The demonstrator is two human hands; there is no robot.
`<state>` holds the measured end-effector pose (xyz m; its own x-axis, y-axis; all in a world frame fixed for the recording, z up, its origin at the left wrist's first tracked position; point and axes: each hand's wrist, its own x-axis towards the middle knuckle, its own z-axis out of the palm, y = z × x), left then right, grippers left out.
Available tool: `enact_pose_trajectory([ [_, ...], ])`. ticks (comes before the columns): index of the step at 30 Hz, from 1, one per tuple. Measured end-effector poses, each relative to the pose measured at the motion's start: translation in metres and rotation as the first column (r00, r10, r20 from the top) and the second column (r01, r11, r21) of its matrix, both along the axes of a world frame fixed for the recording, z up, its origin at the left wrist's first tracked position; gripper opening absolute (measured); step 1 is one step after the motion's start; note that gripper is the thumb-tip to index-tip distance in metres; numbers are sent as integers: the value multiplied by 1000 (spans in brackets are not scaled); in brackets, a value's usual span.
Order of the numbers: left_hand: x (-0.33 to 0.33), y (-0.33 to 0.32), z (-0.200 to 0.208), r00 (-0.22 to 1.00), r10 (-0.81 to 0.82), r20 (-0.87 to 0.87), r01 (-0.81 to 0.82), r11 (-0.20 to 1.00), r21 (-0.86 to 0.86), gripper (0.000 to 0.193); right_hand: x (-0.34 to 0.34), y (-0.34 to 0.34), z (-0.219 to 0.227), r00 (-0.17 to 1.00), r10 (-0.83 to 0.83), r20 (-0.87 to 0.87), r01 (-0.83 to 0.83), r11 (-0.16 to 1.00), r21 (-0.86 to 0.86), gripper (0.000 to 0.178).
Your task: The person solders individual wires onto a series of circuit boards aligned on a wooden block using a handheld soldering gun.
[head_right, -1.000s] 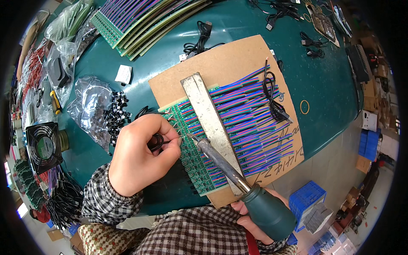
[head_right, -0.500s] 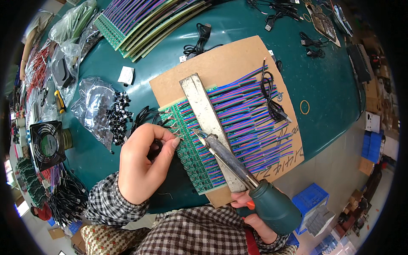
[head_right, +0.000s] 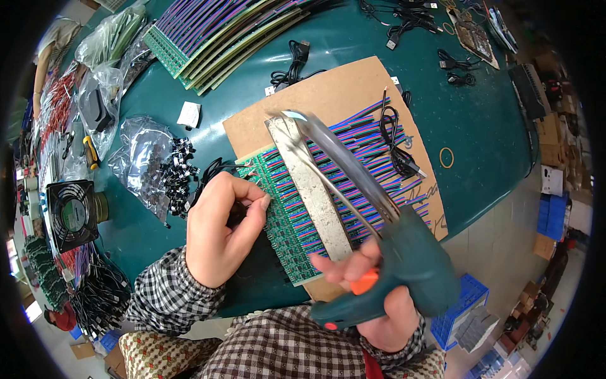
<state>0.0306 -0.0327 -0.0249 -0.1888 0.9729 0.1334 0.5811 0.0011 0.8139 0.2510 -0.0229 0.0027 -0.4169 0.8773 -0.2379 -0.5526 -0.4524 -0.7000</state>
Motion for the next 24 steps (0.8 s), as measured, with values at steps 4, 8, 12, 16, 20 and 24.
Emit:
enact_pose_trajectory([
  [4, 3, 3, -4, 997, 60, 58, -59, 998, -16, 13, -38, 19, -3, 990, 113, -83, -108, 992, 68, 59],
  [8, 4, 2, -2, 990, 69, 120, -65, 997, -36, 14, -57, 25, -9, 997, 74, 26, -76, 996, 53, 55],
  [12, 1, 0, -3, 989, 45, 138, -42, 999, -27, 14, -61, 24, -11, 999, 49, -13, -48, 995, 90, 51],
  [16, 0, 1, -6, 989, 44, 138, -41, 999, -29, 14, -62, 24, -13, 999, 38, 6, -38, 992, 119, 50],
  [20, -1, 2, -4, 992, 27, 125, -26, 1000, -14, 14, -67, 24, -14, 998, 1, 59, -9, 989, 146, 51],
  [24, 0, 2, -1, 993, 34, 113, -31, 999, -24, 15, -66, 26, -13, 998, 10, 59, -19, 988, 155, 51],
])
